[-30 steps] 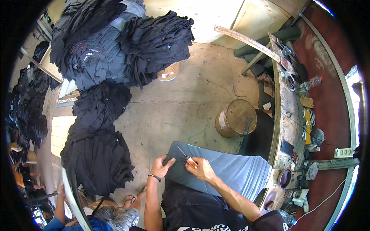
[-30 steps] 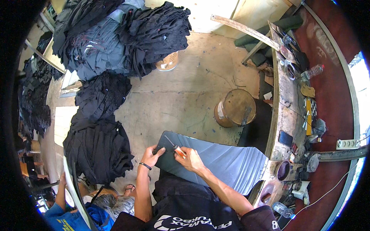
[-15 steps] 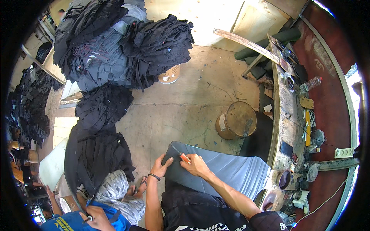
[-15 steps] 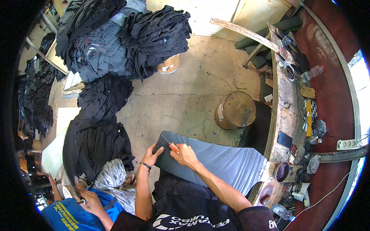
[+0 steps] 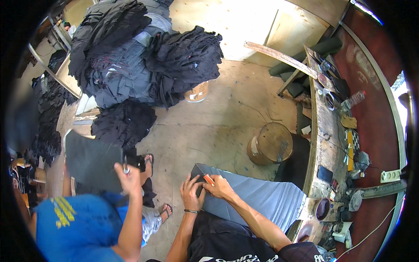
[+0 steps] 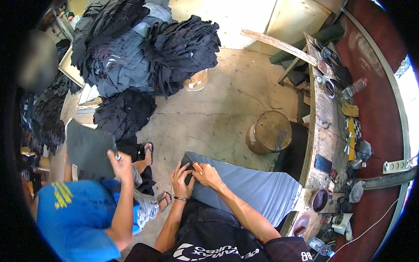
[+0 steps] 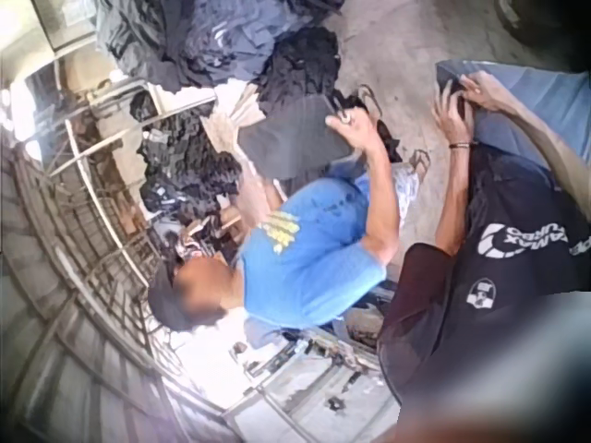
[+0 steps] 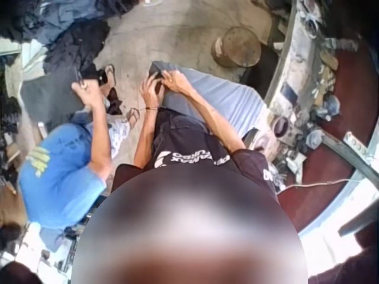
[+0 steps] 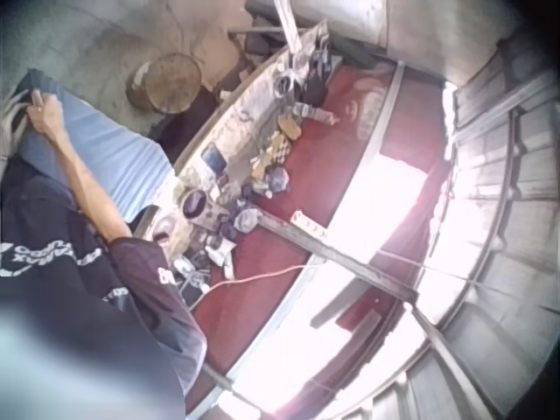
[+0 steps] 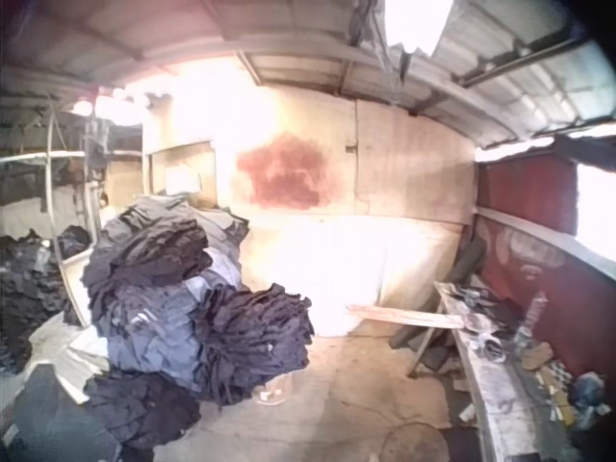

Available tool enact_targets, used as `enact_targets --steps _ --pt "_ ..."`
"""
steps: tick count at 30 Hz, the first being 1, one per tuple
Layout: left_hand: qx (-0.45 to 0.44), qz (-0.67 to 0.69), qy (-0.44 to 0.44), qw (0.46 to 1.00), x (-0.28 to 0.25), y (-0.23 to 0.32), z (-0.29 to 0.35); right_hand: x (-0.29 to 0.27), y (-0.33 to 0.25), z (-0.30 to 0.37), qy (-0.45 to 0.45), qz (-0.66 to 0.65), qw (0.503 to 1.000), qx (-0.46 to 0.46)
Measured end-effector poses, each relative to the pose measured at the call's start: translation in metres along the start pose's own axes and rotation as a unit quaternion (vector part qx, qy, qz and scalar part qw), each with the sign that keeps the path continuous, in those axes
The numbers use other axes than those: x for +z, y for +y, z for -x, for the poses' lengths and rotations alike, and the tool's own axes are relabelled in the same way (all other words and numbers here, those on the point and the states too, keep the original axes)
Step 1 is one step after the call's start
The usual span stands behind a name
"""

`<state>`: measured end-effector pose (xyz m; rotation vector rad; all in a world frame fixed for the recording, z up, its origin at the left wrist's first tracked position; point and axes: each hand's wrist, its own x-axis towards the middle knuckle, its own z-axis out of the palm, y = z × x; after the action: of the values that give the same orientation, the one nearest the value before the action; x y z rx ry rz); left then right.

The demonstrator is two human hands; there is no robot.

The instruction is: The person cuts a large piece of dark fabric using a utility knife on a wooden workbench. They then open a bottle of dark liquid and pour it into a small bowl on the table.

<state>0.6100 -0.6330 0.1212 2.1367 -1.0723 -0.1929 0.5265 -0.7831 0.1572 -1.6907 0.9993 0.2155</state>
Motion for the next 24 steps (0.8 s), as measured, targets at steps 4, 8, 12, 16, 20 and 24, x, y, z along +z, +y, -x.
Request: enact_targets --steps 4,8,12,16,20,24 --pt "0.006 0.019 0.032 0.999 0.003 -0.008 0.001 0.002 -0.002 0.004 -0.010 -0.038 0.999 0.010" --pt "-0.006 0.019 0.044 0.999 0.005 -0.007 0.001 -0.004 -0.002 0.015 0.026 -0.025 0.999 -0.010" --pt "0.004 0.018 0.059 0.998 0.004 -0.006 0.000 -0.040 -0.008 0.044 0.115 0.190 0.948 -0.227" --pt "0.023 0.025 0.075 0.997 0.004 -0.008 -0.001 -0.082 -0.032 0.079 0.092 0.322 0.904 -0.267" --pt "0.024 0.032 0.079 0.996 0.005 -0.009 -0.001 -0.098 -0.061 0.090 0.060 0.392 0.868 -0.299" --pt "0.028 0.023 0.078 0.996 0.005 -0.010 -0.001 -0.090 -0.078 0.086 0.045 0.408 0.845 -0.343"
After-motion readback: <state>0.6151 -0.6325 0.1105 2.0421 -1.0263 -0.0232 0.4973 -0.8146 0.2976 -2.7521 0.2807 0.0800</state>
